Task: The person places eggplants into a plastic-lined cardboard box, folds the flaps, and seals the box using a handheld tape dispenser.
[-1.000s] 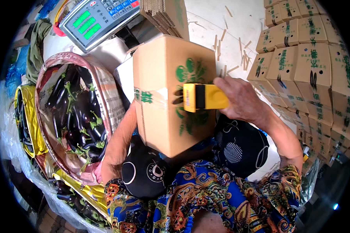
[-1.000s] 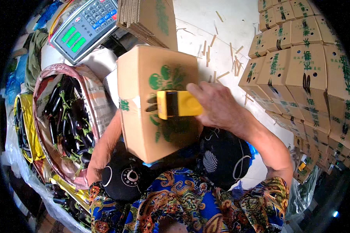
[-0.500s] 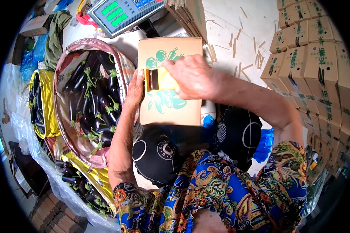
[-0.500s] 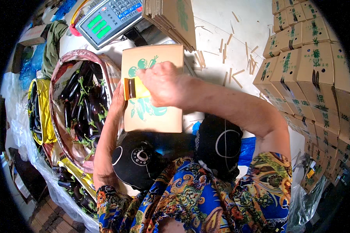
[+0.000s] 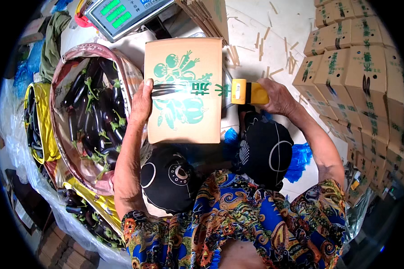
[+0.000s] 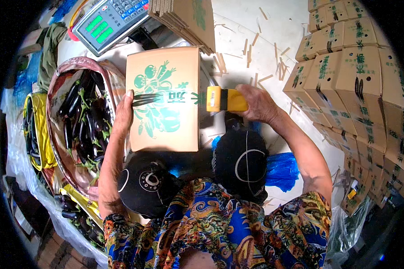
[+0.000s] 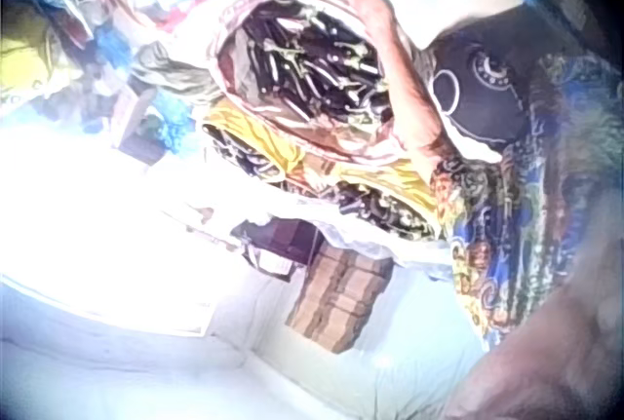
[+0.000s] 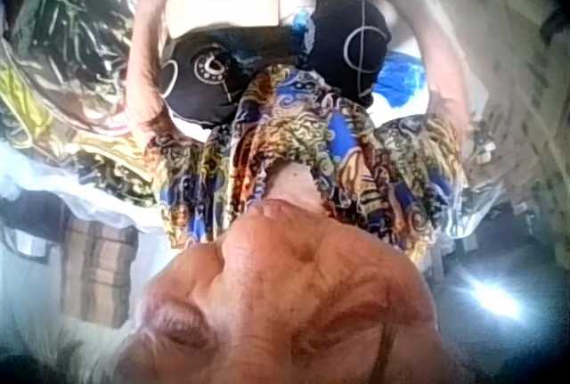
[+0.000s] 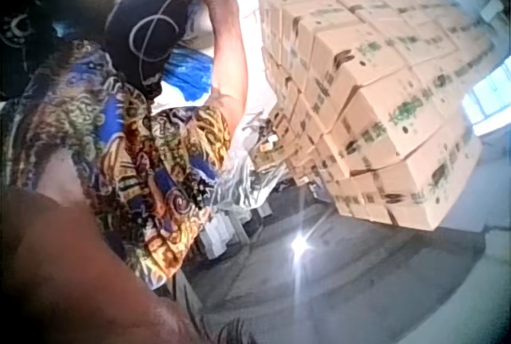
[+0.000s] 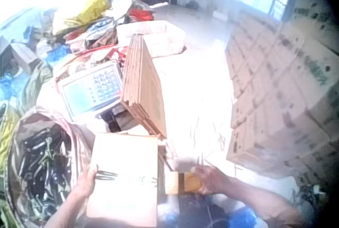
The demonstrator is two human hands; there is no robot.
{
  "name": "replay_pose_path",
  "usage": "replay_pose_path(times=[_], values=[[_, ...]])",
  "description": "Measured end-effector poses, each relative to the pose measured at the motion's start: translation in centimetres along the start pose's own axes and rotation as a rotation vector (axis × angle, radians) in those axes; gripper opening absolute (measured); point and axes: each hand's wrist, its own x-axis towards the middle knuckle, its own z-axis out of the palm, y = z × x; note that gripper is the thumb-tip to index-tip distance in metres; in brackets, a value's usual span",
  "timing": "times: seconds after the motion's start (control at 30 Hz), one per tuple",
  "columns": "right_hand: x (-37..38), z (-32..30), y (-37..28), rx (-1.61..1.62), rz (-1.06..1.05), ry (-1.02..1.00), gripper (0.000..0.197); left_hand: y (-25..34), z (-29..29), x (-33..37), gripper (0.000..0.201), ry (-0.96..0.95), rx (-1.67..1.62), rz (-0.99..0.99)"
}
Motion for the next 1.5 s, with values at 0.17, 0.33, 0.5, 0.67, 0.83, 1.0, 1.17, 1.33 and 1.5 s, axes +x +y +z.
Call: replay_pose_path(times=[0.17, 0.33, 0.5, 0.67, 0.83, 1.0, 1.17, 1.33, 1.5], values=[[-0.3, 6.2, 4.0, -0.055, -0.061, 0.130, 0.059, 2.8, 0.2, -1.0, 0.065, -0.090, -0.349, -0.270], [3.7, 7.6, 1.8, 0.034, 0.010, 0.011, 0.060, 1.6, -0.1, -1.0, 0.066, -0.236, -0.724, -0.333], [1.3, 5.5, 0.6, -0.073, -0.017, 0.020, 0.061, 2.7, 1.7, -2.2, 0.066, -0.257, -1.003, -0.373], [-0.6, -3.8, -2.5, -0.022, 0.033, -0.066, 0.053, -0.8, 5.8, 0.0, 0.057, -0.464, -1.213, -0.445], [3.5, -7.3, -9.0, -0.148, 0.031, -0.036, 0.042, -2.7, 6.5, 2.7, 0.066, -0.502, -1.093, -0.431], [9.2, -6.6, -14.5, -0.095, -0.006, -0.074, 0.042, -1.5, 2.3, 2.3, 0.077, -0.058, -0.321, -0.070], [12.9, -6.1, -17.4, -0.261, -0.084, -0.150, 0.034, 8.2, 0.3, 0.1, 0.062, 0.001, 0.106, 0.086], [12.6, -6.1, -17.5, -0.274, -0.091, -0.171, 0.038, 8.3, 1.3, 1.7, 0.060, 0.107, 0.474, 0.294], [12.9, -4.6, -17.7, -0.228, -0.191, -0.115, 0.048, 5.0, -0.2, 3.8, 0.041, 0.169, 0.772, 0.347]])
